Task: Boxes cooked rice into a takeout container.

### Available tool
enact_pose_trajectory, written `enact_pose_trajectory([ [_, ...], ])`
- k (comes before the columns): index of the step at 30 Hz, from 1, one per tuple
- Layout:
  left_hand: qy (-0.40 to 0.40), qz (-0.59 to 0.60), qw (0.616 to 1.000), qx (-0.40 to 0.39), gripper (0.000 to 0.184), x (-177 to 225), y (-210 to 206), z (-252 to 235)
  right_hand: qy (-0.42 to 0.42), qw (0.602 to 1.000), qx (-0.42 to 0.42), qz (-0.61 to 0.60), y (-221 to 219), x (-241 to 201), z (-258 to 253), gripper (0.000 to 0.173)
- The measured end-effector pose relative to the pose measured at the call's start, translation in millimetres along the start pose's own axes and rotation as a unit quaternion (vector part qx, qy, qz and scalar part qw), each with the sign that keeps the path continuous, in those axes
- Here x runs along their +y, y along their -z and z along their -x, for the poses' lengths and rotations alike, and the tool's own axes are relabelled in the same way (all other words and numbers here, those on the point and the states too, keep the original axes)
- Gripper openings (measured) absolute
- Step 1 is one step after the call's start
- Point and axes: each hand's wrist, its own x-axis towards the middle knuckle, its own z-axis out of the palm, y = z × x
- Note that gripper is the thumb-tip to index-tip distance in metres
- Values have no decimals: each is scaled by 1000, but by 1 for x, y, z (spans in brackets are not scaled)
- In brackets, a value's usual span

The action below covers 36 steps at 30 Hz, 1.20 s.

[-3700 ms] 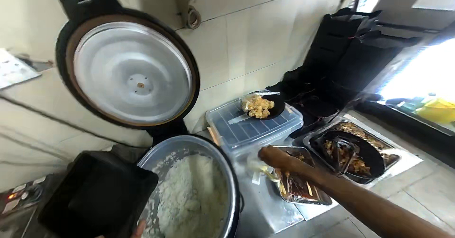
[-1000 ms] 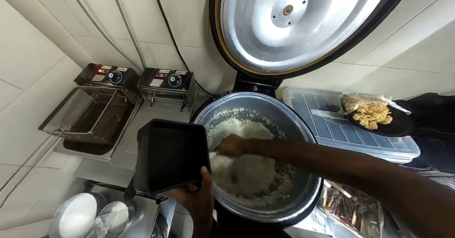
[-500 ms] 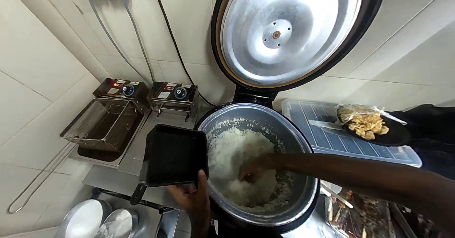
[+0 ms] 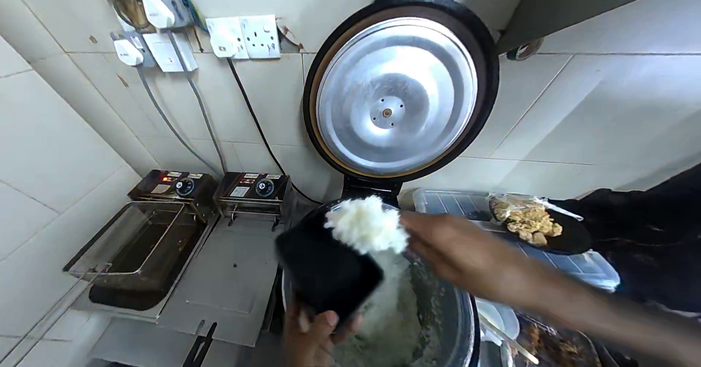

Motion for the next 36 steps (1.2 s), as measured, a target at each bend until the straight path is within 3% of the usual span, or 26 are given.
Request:
enact_pose_trajectory([
  [3,86,68,994,-8,94,-22,-15,5,50,969,100,222,-41,-7,3,31],
  [5,98,43,994,-1,100,-25,-15,7,56,953,138,262,-26,-5,9,30],
  [7,102,13,995,-18,103,-24,-7,6,69,952,144,259,-5,-7,14,21],
  [12,70,-100,988,-93,111,-17,10,-3,115,973,-51,191,-37,-24,26,17],
  [13,67,-111,987,-96,112,-16,14,-5,120,973,-54,190,-33,-24,24,16],
  [17,27,-165,979,-121,116,-1,26,-7,142,965,65,209,-5,-18,8,20],
  [21,-27,-231,958,-170,103,12,34,-16,177,967,-23,183,-36,-26,2,12],
  [23,-55,-237,958,-151,99,18,41,-17,201,967,-4,156,-37,-21,-8,13],
  [27,-115,-199,973,-33,103,32,70,-4,164,978,62,111,-36,21,-43,22],
  [29,-126,-150,980,20,104,38,84,4,110,987,-26,117,-62,43,-50,29],
  [31,-128,-92,986,50,105,42,91,12,70,968,-199,135,-111,57,-54,49],
  [33,-133,-57,988,50,99,42,93,20,112,933,-312,140,-164,67,-55,57],
  [36,-138,-55,989,18,89,40,98,30,191,891,-382,154,-206,68,-61,49],
])
